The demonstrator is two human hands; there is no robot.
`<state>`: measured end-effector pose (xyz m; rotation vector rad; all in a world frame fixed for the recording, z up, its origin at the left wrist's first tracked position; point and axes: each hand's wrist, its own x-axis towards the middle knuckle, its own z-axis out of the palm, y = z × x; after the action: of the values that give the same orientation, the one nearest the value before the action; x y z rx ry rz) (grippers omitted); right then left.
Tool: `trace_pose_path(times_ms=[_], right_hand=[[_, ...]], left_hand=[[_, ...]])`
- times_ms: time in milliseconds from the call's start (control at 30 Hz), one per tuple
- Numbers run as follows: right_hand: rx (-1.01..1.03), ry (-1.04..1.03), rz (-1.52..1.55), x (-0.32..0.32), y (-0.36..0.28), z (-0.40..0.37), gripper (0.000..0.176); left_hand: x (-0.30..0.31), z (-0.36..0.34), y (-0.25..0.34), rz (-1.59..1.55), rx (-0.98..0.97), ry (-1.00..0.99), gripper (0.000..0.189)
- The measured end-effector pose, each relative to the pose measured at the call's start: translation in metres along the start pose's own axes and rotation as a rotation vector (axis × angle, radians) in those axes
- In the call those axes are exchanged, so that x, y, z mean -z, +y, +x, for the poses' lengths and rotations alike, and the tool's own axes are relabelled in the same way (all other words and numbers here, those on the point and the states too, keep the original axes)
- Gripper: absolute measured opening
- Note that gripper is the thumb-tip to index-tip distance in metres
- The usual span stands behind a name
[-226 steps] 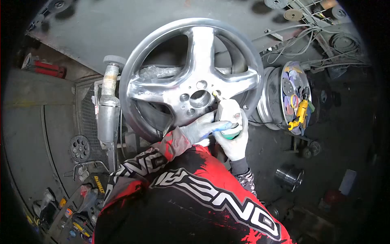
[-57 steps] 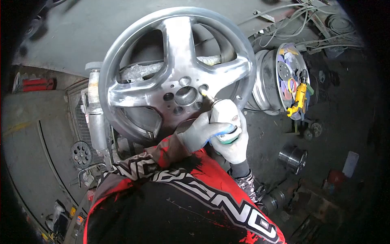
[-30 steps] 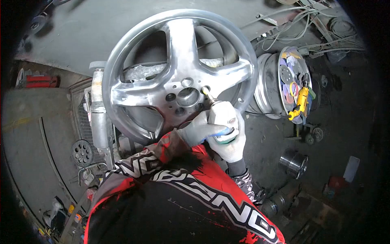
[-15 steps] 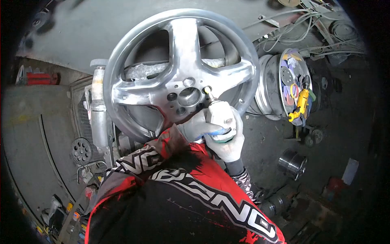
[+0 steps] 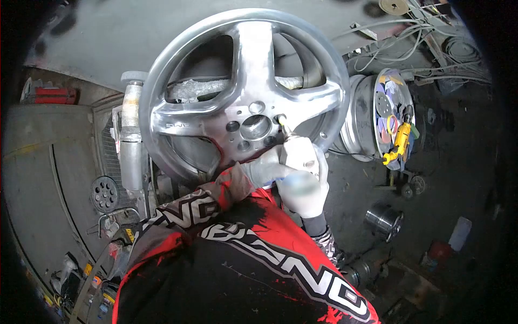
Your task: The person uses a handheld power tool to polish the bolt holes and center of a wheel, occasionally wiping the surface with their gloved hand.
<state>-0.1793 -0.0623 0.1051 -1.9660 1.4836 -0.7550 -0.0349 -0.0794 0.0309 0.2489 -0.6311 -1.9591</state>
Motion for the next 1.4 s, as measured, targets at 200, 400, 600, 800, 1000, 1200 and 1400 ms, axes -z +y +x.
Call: trace_pose_path(times_ms=[200,400,600,800,1000,1200,1400], right_hand=[[0.028,0.017,0.005,-0.002,-0.001,-0.002,0.096],[-0.041,-0.002,0.017,-0.003,-0.01,0.004,0.092],[-0.041,-0.012,0.028,0.0,-0.015,0.004,0.093],[-0.033,-0.019,0.072,0.002,-0.019,0.003,0.092],[-0.092,-0.04,0.031,0.002,-0.027,0.009,0.092],[-0.146,-0.037,0.022,0.004,-0.032,0.009,0.088],[-0.102,-0.02,0.07,0.006,-0.031,0.005,0.087]], left_hand=[[0.0,-0.004,-0.008,-0.067,0.042,0.066,0.051],[-0.006,-0.006,0.004,-0.172,0.082,0.139,0.052],[-0.003,-0.005,0.0,-0.091,0.032,0.119,0.051],[-0.009,-0.006,0.004,-0.096,0.057,0.105,0.047],[-0.005,-0.004,0.006,-0.161,0.071,0.108,0.05],[-0.014,-0.005,0.009,-0.149,0.121,0.126,0.041],[-0.033,-0.009,0.017,-0.078,0.098,0.163,0.036]])
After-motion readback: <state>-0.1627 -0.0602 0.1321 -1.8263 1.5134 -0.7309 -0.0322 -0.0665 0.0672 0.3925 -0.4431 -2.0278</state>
